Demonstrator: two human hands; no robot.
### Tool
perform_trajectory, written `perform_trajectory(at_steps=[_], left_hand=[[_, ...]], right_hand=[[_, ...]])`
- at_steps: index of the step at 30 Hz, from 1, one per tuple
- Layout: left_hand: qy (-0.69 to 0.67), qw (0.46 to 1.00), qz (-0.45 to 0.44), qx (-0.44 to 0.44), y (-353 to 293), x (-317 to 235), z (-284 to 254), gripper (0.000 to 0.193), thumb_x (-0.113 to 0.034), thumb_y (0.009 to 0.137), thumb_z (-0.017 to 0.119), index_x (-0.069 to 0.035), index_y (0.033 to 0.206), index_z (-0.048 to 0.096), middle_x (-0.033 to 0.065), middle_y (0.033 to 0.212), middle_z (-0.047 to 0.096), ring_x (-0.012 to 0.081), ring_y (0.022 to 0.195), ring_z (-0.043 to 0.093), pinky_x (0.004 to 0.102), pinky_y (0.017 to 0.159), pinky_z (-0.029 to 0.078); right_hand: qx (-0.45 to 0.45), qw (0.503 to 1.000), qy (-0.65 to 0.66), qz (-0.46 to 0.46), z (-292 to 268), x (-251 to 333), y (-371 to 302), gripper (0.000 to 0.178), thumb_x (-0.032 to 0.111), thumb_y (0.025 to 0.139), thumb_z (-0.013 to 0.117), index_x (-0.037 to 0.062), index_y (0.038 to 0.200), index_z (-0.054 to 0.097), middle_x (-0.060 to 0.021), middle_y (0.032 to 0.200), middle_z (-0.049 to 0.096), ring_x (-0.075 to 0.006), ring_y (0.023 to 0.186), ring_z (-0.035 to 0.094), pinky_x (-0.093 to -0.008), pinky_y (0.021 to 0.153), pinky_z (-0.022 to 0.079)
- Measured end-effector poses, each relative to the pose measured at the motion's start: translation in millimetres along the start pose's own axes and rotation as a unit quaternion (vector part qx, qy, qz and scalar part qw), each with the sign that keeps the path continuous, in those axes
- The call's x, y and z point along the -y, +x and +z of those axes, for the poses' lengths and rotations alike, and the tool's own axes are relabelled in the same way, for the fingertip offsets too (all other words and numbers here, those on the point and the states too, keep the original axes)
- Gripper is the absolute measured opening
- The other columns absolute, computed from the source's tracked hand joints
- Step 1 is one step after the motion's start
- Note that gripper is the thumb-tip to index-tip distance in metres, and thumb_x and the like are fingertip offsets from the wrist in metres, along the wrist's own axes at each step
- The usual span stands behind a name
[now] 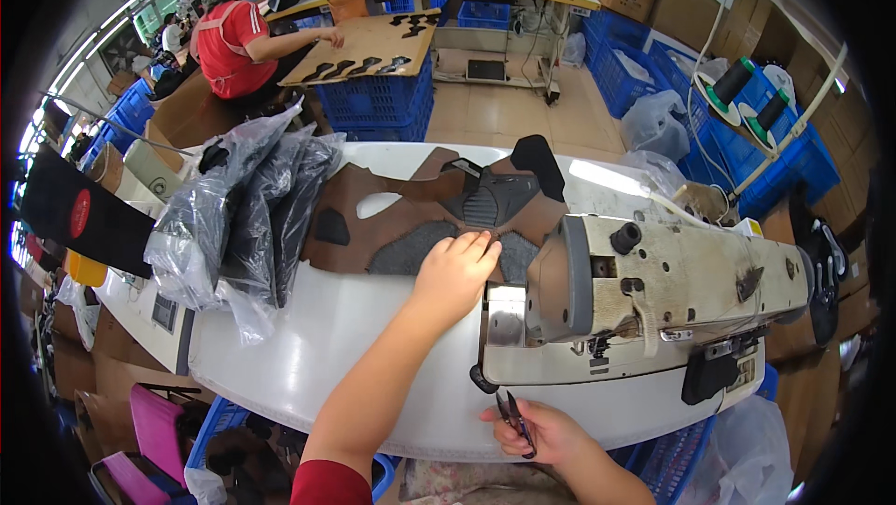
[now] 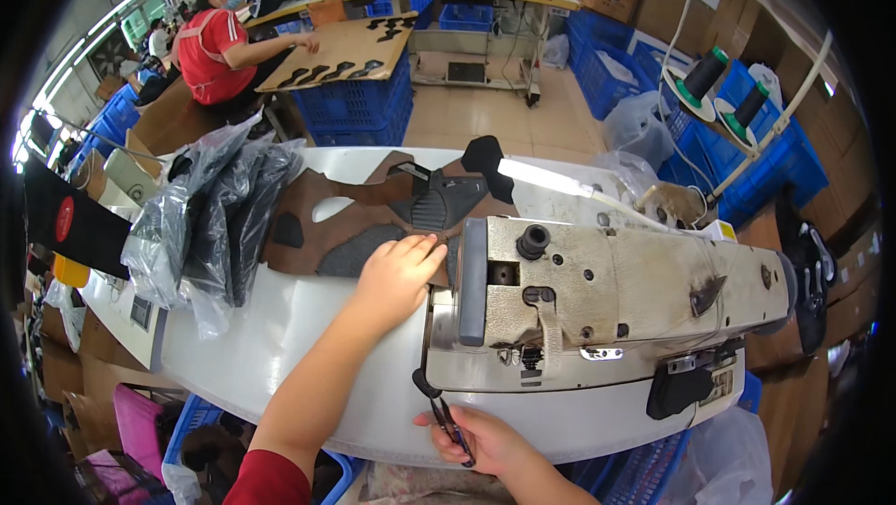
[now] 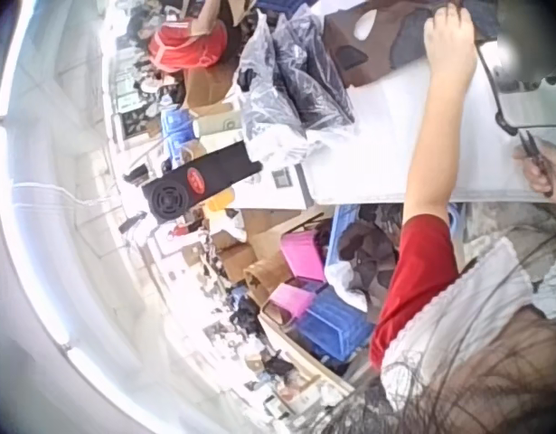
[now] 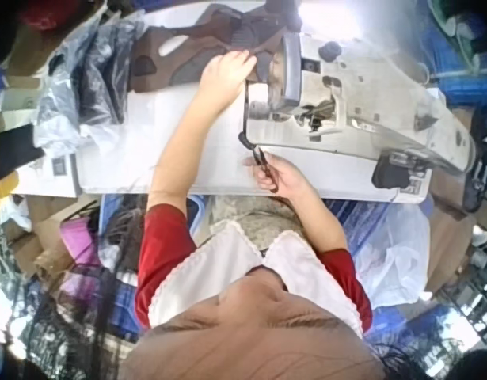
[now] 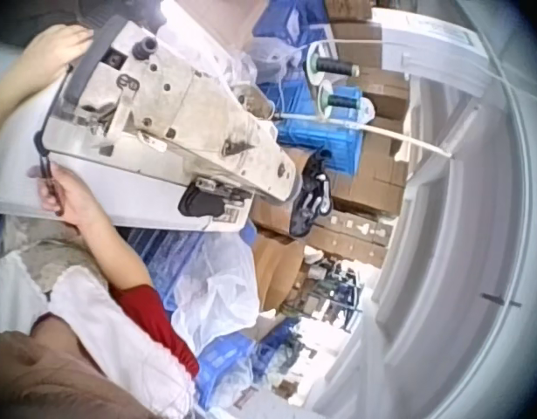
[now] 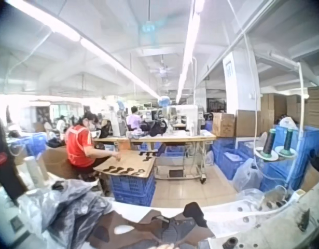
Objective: The person retrieves shoe components from a crate, stitches the pieces together using a sewing machine, and trims excess threads using snips.
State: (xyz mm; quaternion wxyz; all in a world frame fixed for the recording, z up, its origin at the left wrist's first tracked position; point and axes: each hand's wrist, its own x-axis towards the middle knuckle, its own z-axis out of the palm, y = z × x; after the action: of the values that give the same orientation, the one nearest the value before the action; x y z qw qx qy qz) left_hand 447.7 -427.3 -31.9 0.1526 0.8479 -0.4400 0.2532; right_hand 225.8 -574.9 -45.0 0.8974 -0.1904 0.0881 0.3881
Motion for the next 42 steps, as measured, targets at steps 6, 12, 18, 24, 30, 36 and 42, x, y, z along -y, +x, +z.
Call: perform_trajectory(at_steps=[6,12,18,24,30,36,42], left_hand=[[0.065,0.989,-0.014,0.132,52.2,6.0,-1.8,0.026,-0.015,0.076,0.056,-0.005,0.097,0.067,0.0157,0.102,0.066,0.0269,0.093,0.062,0.0395,0.076,0.048],[-0.1,0.959,-0.265,0.024,142.6,67.0,-108.4,0.024,-0.021,0.087,0.053,-0.002,0.095,0.066,0.0202,0.085,0.066,0.0362,0.08,0.064,0.0415,0.072,0.049],[-0.372,0.88,-0.274,-0.113,135.7,78.6,-236.3,0.021,-0.015,0.089,0.059,0.003,0.098,0.064,0.005,0.082,0.067,0.0102,0.072,0.059,0.0276,0.066,0.047],[-0.459,0.832,-0.264,-0.167,69.7,14.0,-339.3,0.029,-0.007,0.087,0.062,0.0,0.115,0.059,0.003,0.1,0.065,0.0108,0.088,0.061,0.0278,0.08,0.049],[-0.425,0.818,-0.367,-0.127,-5.3,-64.4,-383.1,0.032,-0.014,0.088,0.063,-0.002,0.117,0.059,0.0034,0.102,0.065,0.0098,0.089,0.06,0.0266,0.08,0.048],[-0.464,0.757,-0.459,-0.024,-88.2,-113.3,-379.4,0.03,-0.023,0.095,0.057,0.0,0.113,0.062,0.001,0.098,0.066,0.0077,0.086,0.06,0.0242,0.078,0.049],[-0.516,0.766,-0.362,0.125,-153.8,-117.3,-353.7,0.03,-0.02,0.094,0.058,0.001,0.115,0.061,0.0012,0.104,0.065,0.0086,0.094,0.057,0.0269,0.085,0.047]], right_hand=[[0.051,0.999,0.009,0.001,-18.6,3.7,-0.4,0.058,0.042,0.097,0.046,-0.0067,0.127,0.045,-0.0029,0.078,0.048,-0.009,0.059,0.041,-0.0223,0.05,0.032],[0.074,0.996,-0.038,-0.014,-24.0,-1.4,0.9,0.059,0.044,0.096,0.046,-0.0051,0.128,0.044,-0.0034,0.077,0.046,-0.0084,0.058,0.038,-0.0216,0.051,0.031],[0.008,0.997,-0.061,-0.039,-8.8,-5.3,0.0,0.045,0.038,0.097,0.048,-0.0015,0.114,0.058,-0.0011,0.068,0.052,-0.0074,0.05,0.044,-0.0199,0.044,0.035],[0.074,0.977,-0.197,-0.029,18.5,-13.6,-14.8,0.045,0.035,0.095,0.052,-0.0035,0.117,0.057,-0.0019,0.072,0.054,-0.0077,0.052,0.045,-0.0198,0.045,0.036],[0.161,0.924,-0.344,-0.034,100.6,-17.5,-55.3,0.047,0.034,0.092,0.059,-0.0016,0.123,0.055,-0.004,0.079,0.059,-0.0079,0.055,0.047,-0.0202,0.048,0.038],[0.185,0.871,-0.445,-0.098,195.5,-6.8,-100.5,0.041,0.026,0.093,0.057,-0.0004,0.123,0.048,-0.0062,0.091,0.054,-0.0102,0.077,0.05,-0.0227,0.067,0.041],[0.082,0.727,-0.528,-0.432,220.3,-2.9,-106.9,0.031,0.013,0.088,0.065,0.0001,0.114,0.055,-0.0029,0.095,0.06,-0.0096,0.089,0.057,-0.0238,0.076,0.046]])
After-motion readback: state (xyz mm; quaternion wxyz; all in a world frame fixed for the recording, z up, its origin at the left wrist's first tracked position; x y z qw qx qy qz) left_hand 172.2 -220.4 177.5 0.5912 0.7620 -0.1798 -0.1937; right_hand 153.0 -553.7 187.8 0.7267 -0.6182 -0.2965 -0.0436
